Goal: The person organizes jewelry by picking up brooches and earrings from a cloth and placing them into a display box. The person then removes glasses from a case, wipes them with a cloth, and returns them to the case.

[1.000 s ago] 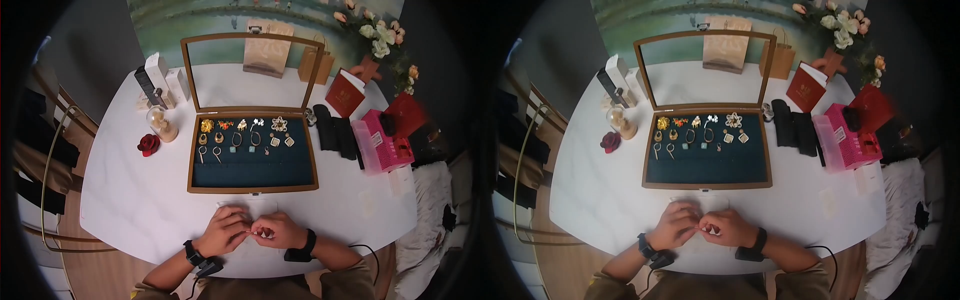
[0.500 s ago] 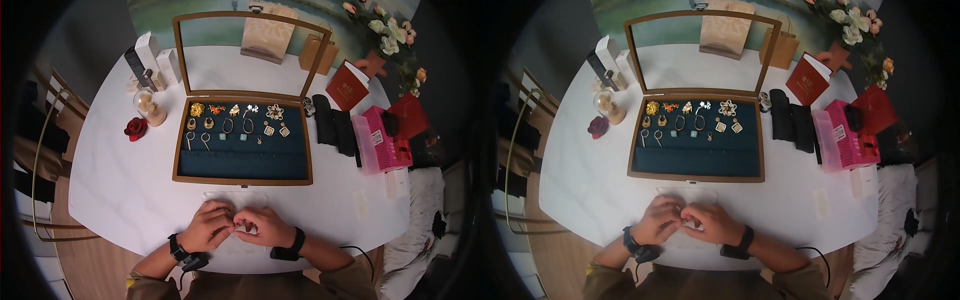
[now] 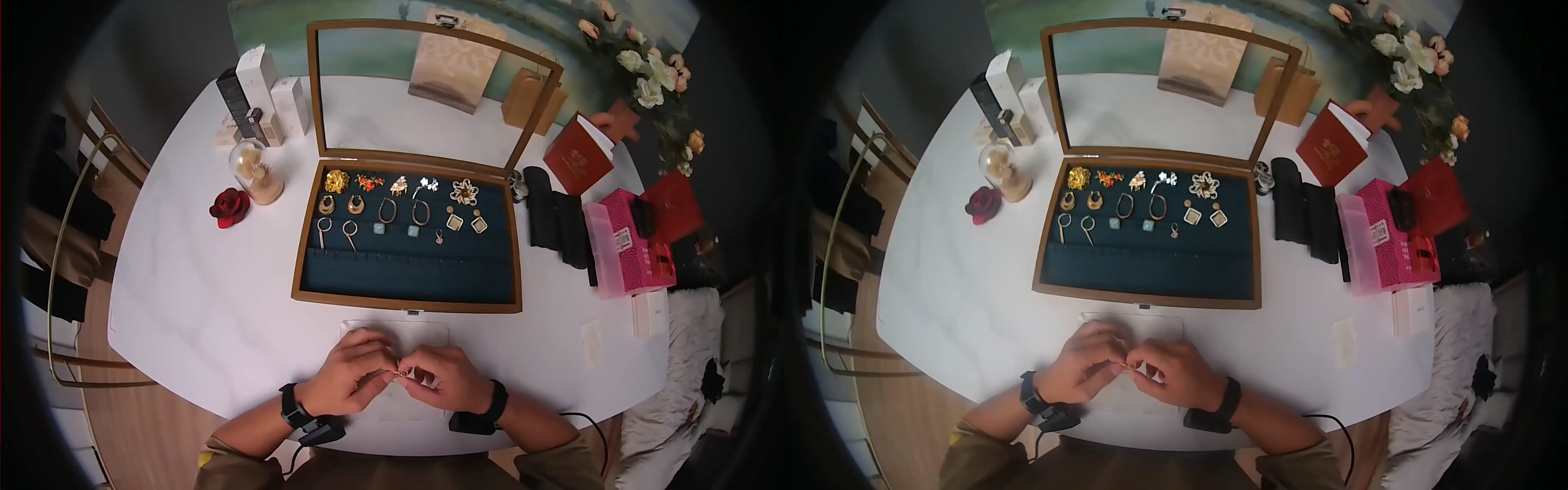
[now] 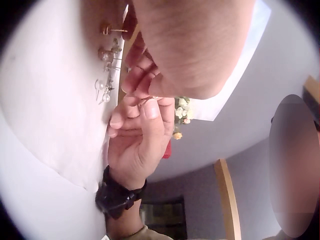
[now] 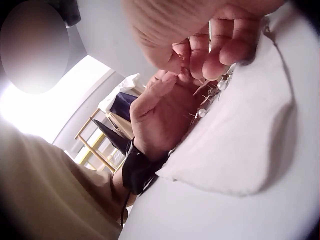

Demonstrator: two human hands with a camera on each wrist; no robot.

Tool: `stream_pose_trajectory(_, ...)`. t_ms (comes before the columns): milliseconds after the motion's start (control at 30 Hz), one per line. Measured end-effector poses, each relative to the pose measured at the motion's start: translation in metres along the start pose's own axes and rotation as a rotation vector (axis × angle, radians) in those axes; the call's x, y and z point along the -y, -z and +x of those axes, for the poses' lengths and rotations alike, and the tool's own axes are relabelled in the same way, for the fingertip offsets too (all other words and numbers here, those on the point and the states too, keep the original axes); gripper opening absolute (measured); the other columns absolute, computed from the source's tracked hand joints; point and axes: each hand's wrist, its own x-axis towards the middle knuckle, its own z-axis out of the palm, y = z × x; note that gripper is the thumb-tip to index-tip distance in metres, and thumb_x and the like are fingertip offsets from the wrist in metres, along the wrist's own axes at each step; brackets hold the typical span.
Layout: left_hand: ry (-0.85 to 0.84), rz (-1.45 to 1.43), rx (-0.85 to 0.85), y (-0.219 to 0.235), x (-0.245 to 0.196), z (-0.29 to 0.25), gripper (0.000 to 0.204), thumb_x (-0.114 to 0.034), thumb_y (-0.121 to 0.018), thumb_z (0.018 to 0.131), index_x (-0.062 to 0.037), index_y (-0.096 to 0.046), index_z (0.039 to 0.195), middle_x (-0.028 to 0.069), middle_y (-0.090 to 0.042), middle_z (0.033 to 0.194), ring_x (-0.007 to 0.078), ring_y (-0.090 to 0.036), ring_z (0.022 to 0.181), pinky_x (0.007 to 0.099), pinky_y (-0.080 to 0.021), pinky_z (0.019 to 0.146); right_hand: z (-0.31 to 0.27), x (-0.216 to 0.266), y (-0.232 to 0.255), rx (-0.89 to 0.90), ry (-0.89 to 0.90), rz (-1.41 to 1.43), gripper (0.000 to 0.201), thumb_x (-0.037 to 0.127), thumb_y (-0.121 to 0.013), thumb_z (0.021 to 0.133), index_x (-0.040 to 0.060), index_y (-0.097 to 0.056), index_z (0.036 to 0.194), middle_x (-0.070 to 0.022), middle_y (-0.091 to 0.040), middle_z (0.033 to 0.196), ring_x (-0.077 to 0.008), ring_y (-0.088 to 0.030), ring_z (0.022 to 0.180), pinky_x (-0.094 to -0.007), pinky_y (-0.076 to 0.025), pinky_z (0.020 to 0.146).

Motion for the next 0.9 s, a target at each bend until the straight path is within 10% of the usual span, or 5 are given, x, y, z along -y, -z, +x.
stream_pose_trajectory(900, -0.038, -0.026, -0.113, -0.006, 0.001, -0.010, 0.006, -0.006, -0.070, 0.083, -0.0089, -0.068, 0.088, 0.0075, -0.069, 0.094, 0.0311, -0.063, 0.107, 0.0419, -0.048, 0.093, -0.004, 0.029, -0.006, -0.015, 0.308, -0.711, 0.016, 0.010, -0.076, 0.086, 0.0069, -0.067, 0.099, -0.0025, -0.069, 0.093, -0.0173, -0.070, 0.079, -0.0304, -0.057, 0.064)
